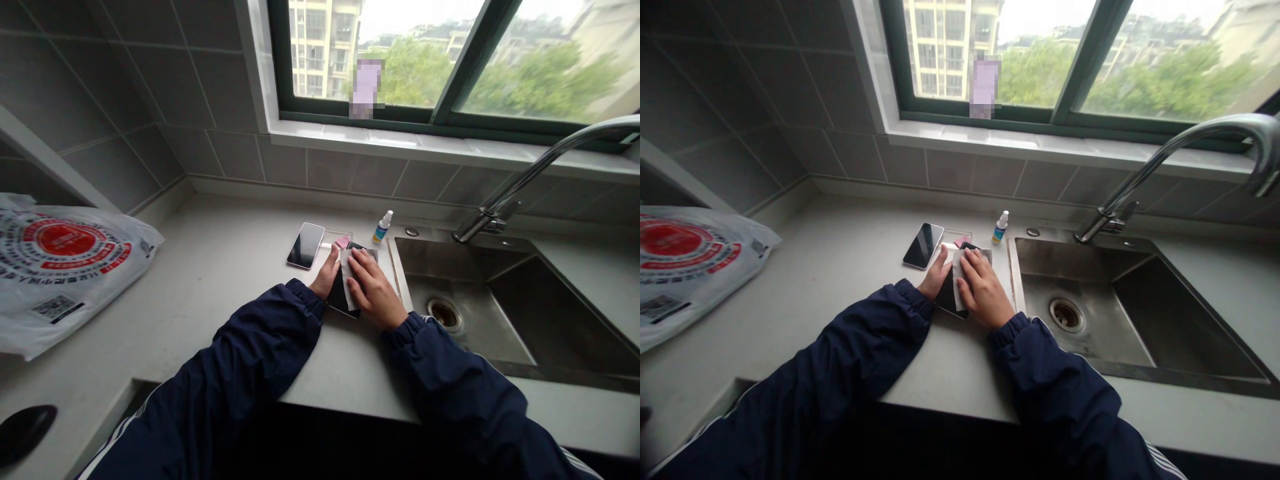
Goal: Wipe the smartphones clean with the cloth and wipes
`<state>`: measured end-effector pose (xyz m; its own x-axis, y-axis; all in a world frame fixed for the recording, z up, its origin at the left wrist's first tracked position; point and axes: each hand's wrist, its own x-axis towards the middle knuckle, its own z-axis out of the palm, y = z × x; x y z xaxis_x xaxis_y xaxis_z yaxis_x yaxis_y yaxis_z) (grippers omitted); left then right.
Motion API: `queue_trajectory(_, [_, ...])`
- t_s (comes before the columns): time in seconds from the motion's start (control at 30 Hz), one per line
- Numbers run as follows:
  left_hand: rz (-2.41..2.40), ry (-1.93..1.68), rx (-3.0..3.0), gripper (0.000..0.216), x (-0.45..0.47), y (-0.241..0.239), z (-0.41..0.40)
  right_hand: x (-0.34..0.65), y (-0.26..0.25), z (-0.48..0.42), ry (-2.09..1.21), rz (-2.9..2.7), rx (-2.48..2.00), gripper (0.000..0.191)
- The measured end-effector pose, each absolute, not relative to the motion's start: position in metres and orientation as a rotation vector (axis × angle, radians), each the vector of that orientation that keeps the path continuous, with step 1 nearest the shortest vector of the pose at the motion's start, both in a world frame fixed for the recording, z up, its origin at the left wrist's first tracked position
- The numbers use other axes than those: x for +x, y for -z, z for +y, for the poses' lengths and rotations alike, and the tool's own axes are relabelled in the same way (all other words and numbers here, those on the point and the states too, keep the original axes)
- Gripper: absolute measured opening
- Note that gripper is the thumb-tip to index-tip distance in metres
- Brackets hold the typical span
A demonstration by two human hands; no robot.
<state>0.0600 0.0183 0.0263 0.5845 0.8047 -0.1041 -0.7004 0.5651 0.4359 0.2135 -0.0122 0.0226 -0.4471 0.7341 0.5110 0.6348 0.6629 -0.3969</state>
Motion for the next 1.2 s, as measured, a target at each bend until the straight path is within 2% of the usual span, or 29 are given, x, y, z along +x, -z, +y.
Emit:
queue_trajectory(0.8, [0.406, -0.906, 0.336, 0.070, 0.062, -0.040, 0.015, 0.217, -0.020, -0.006, -0.262, -2.202, -1.071, 0.052])
queue_trajectory(1.2, [0.394, -0.944, 0.351, 0.067, 0.064, -0.032, 0.015, 0.218, -0.021, -0.005, -0.279, -2.216, -1.074, 0.051])
